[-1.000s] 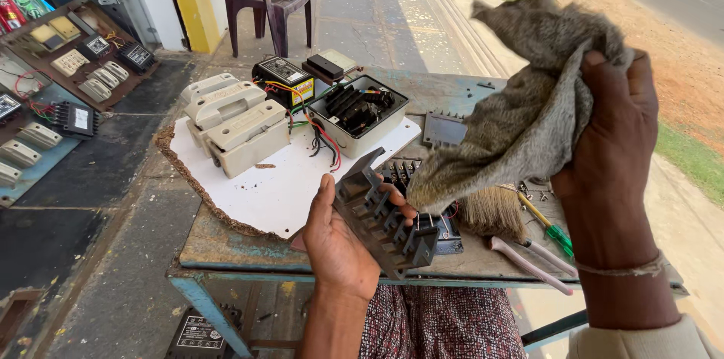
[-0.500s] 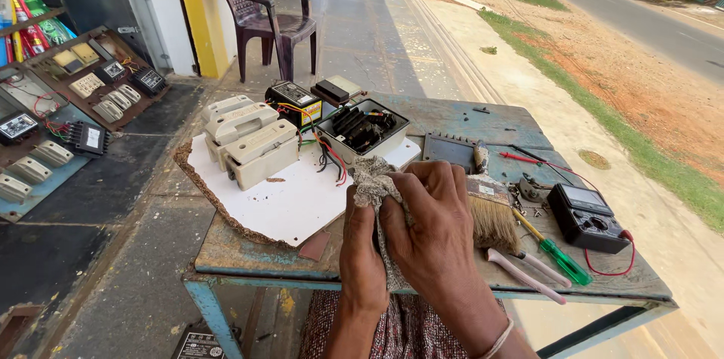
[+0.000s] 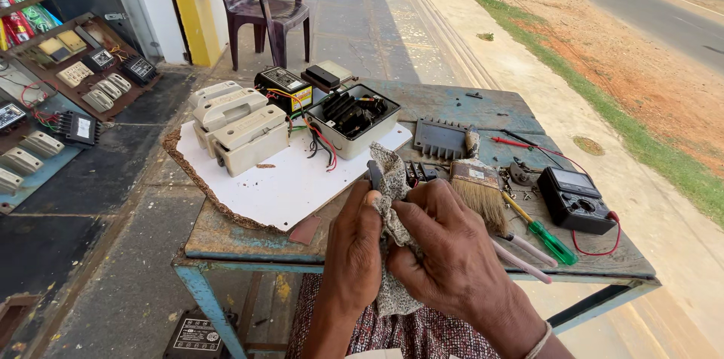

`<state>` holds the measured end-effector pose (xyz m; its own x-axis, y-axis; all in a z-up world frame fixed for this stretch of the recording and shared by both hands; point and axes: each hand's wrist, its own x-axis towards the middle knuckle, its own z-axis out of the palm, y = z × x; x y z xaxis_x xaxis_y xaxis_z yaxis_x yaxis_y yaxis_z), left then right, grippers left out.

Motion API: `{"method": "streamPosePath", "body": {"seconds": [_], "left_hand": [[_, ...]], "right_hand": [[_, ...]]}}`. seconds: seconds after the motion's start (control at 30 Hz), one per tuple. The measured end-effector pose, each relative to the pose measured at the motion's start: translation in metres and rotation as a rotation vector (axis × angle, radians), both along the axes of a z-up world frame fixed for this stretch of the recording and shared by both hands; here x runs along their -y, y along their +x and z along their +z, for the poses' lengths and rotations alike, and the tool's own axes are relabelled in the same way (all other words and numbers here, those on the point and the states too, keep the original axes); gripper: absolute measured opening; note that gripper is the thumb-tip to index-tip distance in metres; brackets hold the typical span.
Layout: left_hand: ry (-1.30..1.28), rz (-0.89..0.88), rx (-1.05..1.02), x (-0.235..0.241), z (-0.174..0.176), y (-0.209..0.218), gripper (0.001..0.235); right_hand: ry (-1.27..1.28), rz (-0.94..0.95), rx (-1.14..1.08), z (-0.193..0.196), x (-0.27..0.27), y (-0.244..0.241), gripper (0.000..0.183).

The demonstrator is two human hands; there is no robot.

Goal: The person uses a screwdriver to tighten or loosen screws on an electrical terminal block, then brushes and wipes it with a cloth.

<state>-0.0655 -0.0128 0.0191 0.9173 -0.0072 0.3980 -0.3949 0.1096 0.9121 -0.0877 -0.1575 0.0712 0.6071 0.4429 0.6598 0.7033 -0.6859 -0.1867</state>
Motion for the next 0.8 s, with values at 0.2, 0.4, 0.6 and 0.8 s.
{"method": "streamPosePath", "body": {"seconds": [0.2, 0.4, 0.6, 0.8], "left_hand": [[0.109, 0.083, 0.081, 0.006, 0.012, 0.001, 0.048], [0.055, 0.044, 0.042, -0.002, 0.003, 0.008, 0.05], [0.046, -0.047, -0.042, -0.007, -0.002, 0.008, 0.054], [-0.282, -0.234, 0.002, -0.015, 0.002, 0.013, 0.057]], "right_hand": [[0.008, -0.069, 0.036, -0.004, 0.015, 0.004, 0.043], [0.27, 0.049, 0.005, -0.029, -0.012, -0.007, 0.05], [-0.005, -0.077, -0.191, -0.03, 0.028, 0.012, 0.025], [0.423, -0.293, -0.263, -0.006, 0.051, 0.006, 0.033]]}}
